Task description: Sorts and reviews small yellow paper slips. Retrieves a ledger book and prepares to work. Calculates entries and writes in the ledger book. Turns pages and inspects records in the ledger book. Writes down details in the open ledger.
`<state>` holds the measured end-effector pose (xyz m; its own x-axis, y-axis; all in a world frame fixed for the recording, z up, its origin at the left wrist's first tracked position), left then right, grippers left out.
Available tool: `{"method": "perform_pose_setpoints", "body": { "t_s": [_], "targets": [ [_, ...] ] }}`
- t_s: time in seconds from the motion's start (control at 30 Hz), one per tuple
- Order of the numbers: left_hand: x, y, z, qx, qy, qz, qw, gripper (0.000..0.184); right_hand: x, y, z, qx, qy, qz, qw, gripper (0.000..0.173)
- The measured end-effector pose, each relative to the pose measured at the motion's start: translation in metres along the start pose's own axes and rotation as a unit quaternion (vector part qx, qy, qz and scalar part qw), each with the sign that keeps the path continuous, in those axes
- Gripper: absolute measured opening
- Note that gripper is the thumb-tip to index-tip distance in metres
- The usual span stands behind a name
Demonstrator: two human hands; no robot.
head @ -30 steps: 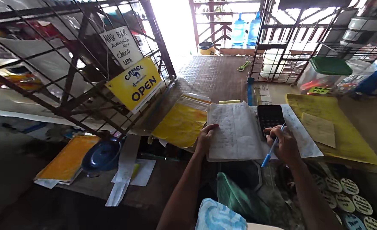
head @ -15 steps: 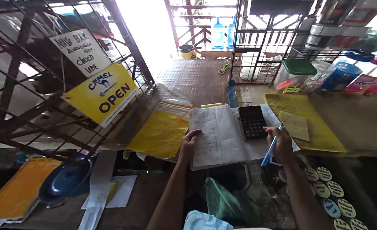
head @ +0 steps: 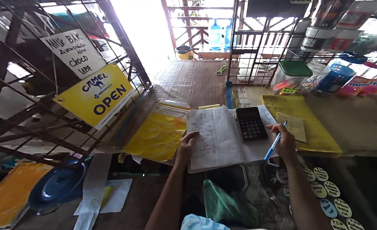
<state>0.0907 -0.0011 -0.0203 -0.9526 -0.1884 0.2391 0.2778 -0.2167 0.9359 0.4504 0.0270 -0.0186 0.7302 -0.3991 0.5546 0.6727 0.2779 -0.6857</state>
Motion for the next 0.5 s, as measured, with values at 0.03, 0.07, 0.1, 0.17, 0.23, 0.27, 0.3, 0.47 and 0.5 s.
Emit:
{"method": "perform_pose_setpoints", "body": {
  "t_s": [0.03,0.07,0.1,0.17,0.23,0.27,0.3,0.47,0.5],
  "targets": [
    [0.000,0.000,0.000,0.002,0.000,-0.001,1.000,0.035,0.004,0.002,-0.003,-0.008,0.004,0.005,1.000,0.019],
    [0.000,0.000,0.000,0.002,-0.001,0.000,1.000,0.035,0.006,0.002,-0.007,-0.016,0.000,0.001,1.000,0.019],
    [0.000,-0.001,0.000,0.002,-0.002,0.002,1.000,0.035,0.007,0.002,-0.012,-0.020,-0.006,-0.007,1.000,0.018],
    [0.000,-0.001,0.001,0.003,-0.001,0.005,1.000,0.035,0.006,0.004,-0.020,-0.017,-0.013,-0.019,1.000,0.016],
    [0.000,-0.002,0.000,0.000,-0.002,0.005,1.000,0.035,0.004,0.006,-0.026,-0.003,-0.013,-0.025,1.000,0.013],
    [0.000,-0.002,0.000,-0.002,-0.002,0.004,1.000,0.035,0.003,0.007,-0.027,0.002,-0.013,-0.026,1.000,0.013],
    [0.000,-0.003,0.000,-0.004,-0.002,0.005,1.000,0.035,0.003,0.006,-0.028,0.004,-0.014,-0.028,0.999,0.013],
    [0.001,-0.001,0.001,0.001,-0.002,0.008,1.000,0.035,0.004,-0.002,-0.024,-0.001,-0.015,-0.052,0.999,0.013],
    [0.001,-0.001,0.000,0.003,-0.001,0.008,1.000,0.035,0.004,-0.004,-0.023,0.003,-0.010,-0.055,0.998,0.013]
  ]
}}
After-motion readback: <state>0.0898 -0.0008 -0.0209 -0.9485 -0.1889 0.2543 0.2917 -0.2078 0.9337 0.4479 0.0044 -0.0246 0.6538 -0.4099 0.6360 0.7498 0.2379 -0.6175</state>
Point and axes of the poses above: each hand's wrist, its own z-axis towards the middle knuckle, its own x-axis out of the back of the hand, y = z × x, the point moved 2 cm from there along z, towards the middle knuckle, and after that the axes turned 11 degrees about -x, right-handed, at the moved point
